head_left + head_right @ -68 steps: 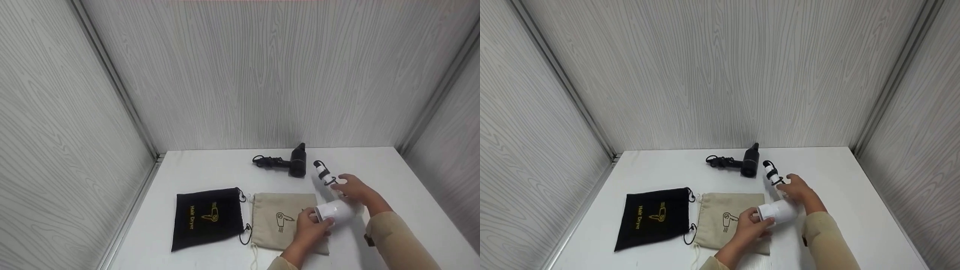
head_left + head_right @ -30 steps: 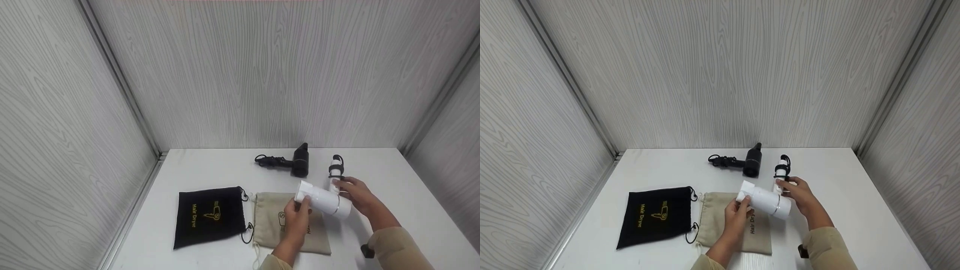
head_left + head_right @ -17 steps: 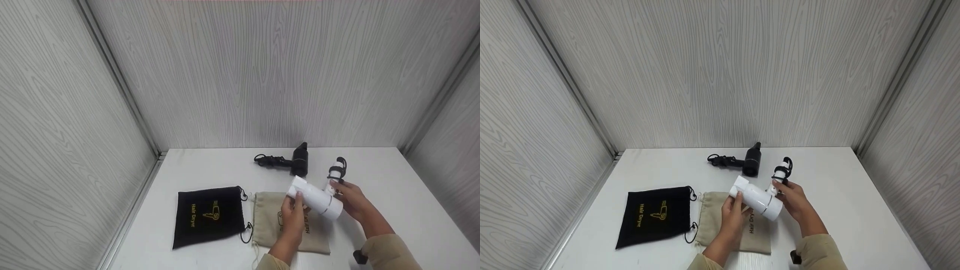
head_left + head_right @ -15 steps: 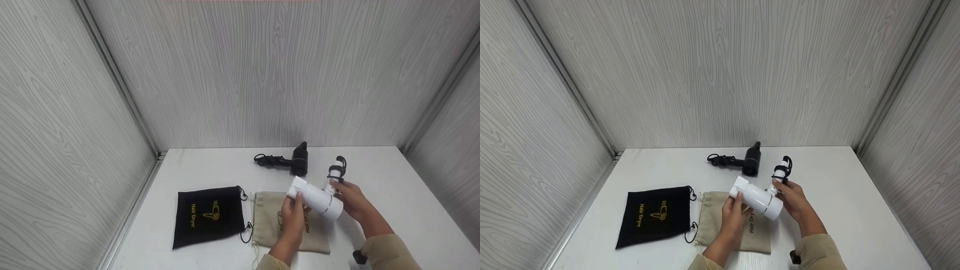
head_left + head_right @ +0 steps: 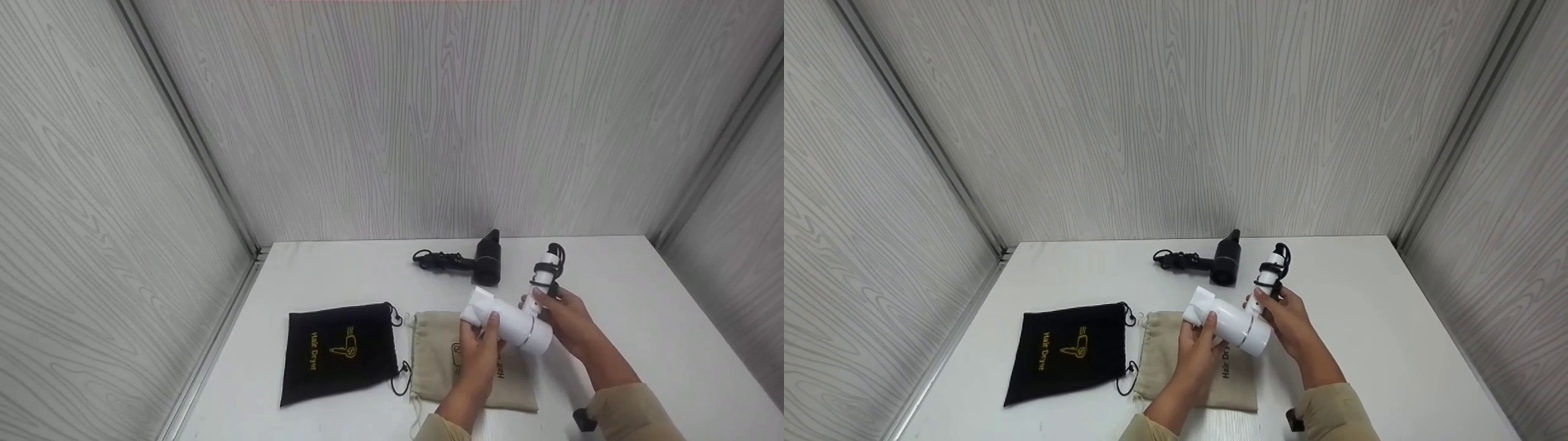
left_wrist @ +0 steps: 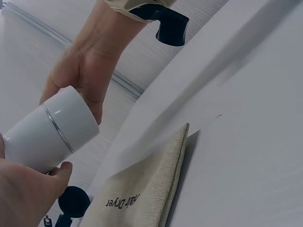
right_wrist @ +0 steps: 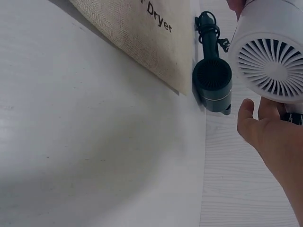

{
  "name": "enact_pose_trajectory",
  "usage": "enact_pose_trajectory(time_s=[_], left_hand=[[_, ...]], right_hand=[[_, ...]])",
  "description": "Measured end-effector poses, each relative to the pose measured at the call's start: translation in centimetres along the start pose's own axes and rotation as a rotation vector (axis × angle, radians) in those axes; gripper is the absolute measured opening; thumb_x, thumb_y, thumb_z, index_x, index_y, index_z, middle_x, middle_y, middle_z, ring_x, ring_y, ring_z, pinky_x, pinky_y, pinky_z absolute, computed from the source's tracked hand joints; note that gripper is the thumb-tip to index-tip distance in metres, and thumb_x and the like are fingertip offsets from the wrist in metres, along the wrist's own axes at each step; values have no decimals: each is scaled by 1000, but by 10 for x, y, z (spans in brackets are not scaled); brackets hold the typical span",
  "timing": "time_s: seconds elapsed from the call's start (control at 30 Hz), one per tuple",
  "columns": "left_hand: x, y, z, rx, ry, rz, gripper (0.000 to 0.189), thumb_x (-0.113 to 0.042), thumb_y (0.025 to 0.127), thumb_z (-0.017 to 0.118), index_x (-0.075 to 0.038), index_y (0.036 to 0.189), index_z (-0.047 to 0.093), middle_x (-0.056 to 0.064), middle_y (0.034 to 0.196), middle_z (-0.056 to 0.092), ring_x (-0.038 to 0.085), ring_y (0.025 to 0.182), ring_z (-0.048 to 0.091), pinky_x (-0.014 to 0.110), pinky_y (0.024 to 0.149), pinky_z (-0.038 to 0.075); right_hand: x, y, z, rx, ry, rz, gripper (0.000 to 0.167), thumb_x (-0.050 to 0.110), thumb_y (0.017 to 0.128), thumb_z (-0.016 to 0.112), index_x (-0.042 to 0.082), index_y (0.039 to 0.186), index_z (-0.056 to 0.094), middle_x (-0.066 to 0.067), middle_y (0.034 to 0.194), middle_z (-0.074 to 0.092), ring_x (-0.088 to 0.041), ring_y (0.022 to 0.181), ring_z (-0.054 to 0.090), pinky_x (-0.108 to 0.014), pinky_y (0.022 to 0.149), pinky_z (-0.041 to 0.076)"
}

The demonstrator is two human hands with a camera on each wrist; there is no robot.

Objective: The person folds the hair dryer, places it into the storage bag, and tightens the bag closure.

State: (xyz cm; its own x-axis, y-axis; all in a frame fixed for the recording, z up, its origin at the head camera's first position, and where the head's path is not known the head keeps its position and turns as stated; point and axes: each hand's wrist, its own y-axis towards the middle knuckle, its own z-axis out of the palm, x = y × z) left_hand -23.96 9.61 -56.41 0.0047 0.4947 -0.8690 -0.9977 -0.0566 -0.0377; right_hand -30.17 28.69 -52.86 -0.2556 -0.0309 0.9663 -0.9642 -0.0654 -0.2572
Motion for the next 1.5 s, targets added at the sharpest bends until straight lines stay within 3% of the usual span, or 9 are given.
enact_pose_trajectory(time_s=[0.23,0.57,0.73,1.07,1.33,1.5], left_hand=[[-12,0,1,-13,3,9,52,-35,109,61,-10,150,42,15,142,58,27,131,61,52,110,54],[-25,0,-5,-17,-10,-7,50,-39,108,62,-8,145,49,17,139,61,29,127,62,53,100,60],[-33,4,-11,38,6,-27,51,-37,108,62,-6,147,48,19,139,60,30,128,61,55,98,61],[-47,13,-26,216,68,-82,57,-36,108,63,-5,150,40,19,143,54,32,133,60,52,95,63],[-48,12,-34,283,184,-147,66,-46,107,62,-8,153,35,14,144,56,31,134,60,48,94,64],[-53,16,-37,334,224,-139,61,-43,110,58,-7,153,35,16,141,58,28,127,62,52,93,63]], right_hand=[[7,-7,8,10,-53,-34,80,52,108,56,4,164,26,-4,142,65,-3,122,65,-46,128,36],[17,-16,15,33,-52,-73,82,52,105,62,0,159,30,-1,132,66,-6,121,66,-46,124,41],[24,-23,15,44,-105,-97,79,50,107,60,-1,160,30,-7,137,65,-6,123,66,-44,121,44],[33,-32,10,79,-157,-115,79,45,107,63,-1,161,27,-22,147,57,-18,130,65,-45,116,49],[23,-36,4,94,-173,-113,74,40,107,64,-3,159,31,-15,137,62,-13,120,66,-43,112,54],[29,-42,2,203,-275,-172,66,29,107,66,-5,155,36,-24,137,60,-26,123,65,-44,104,59]])
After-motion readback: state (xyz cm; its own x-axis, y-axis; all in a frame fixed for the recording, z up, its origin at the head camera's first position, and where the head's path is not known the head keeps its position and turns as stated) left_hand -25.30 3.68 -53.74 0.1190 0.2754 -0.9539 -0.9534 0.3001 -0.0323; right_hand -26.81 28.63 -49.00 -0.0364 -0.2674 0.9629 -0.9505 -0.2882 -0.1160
